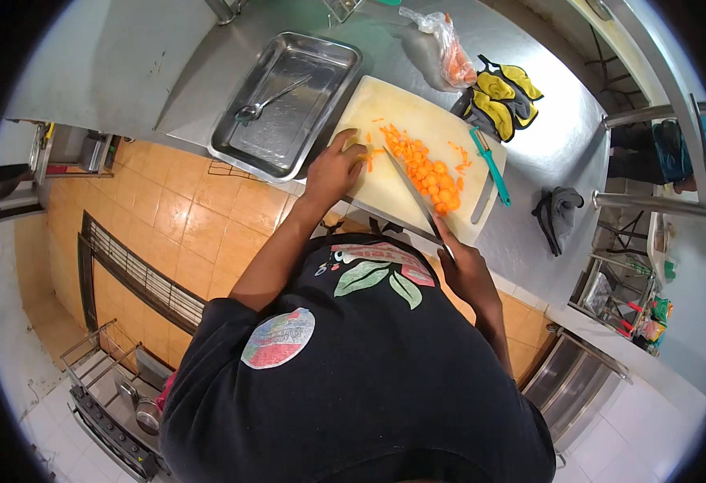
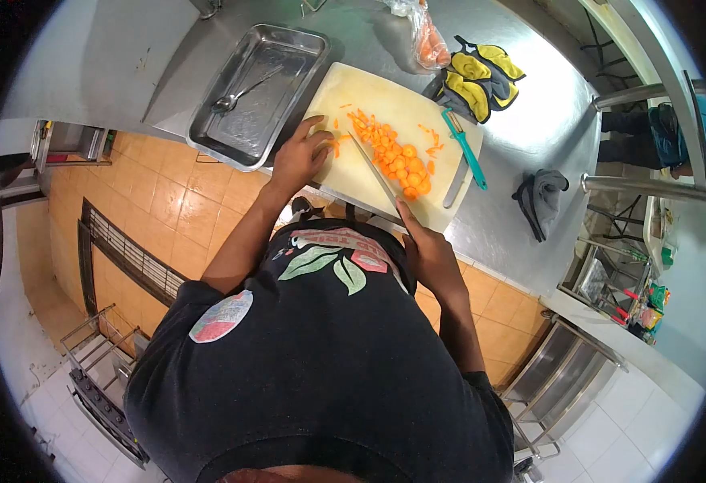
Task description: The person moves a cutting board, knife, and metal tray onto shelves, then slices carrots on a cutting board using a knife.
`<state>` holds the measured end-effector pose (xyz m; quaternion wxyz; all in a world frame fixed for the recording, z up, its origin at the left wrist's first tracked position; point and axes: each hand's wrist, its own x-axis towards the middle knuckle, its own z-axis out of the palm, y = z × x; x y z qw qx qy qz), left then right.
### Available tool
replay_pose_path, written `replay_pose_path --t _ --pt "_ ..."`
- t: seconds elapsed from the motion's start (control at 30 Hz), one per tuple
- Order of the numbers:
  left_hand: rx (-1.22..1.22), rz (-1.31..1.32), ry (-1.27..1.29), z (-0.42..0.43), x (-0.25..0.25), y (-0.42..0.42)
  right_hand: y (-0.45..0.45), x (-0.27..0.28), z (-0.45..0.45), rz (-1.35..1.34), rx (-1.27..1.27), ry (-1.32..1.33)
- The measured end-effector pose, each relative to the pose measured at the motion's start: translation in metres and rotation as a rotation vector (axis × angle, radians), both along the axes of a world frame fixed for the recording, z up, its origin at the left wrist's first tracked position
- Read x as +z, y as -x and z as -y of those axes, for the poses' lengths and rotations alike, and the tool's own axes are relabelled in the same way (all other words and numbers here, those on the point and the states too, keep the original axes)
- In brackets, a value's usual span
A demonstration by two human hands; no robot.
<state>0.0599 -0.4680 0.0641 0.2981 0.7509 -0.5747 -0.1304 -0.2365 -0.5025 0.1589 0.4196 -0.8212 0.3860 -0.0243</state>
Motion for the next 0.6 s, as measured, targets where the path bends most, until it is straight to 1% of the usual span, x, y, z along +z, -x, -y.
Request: replay_pose_path --t 0.07,0.4,0.5,0.6 --pt "0.009 -0.007 0.011 -0.001 -0.003 -0.001 0.003 -0.006 -0.001 0.049 -0.004 0.065" --pt "0.171 0.049 0.095 -0.012 -0.008 0.009 -0.006 -0.007 -0.006 0.029 0.042 0.029" --pt "0.171 0.06 0.16 -0.016 -0.015 0.009 -0.011 -0.009 -0.007 0.013 0.07 -0.005" --pt "0.155 0.025 0.156 -0.018 -0.013 0.007 -0.018 -0.009 -0.007 0.006 0.098 -0.048"
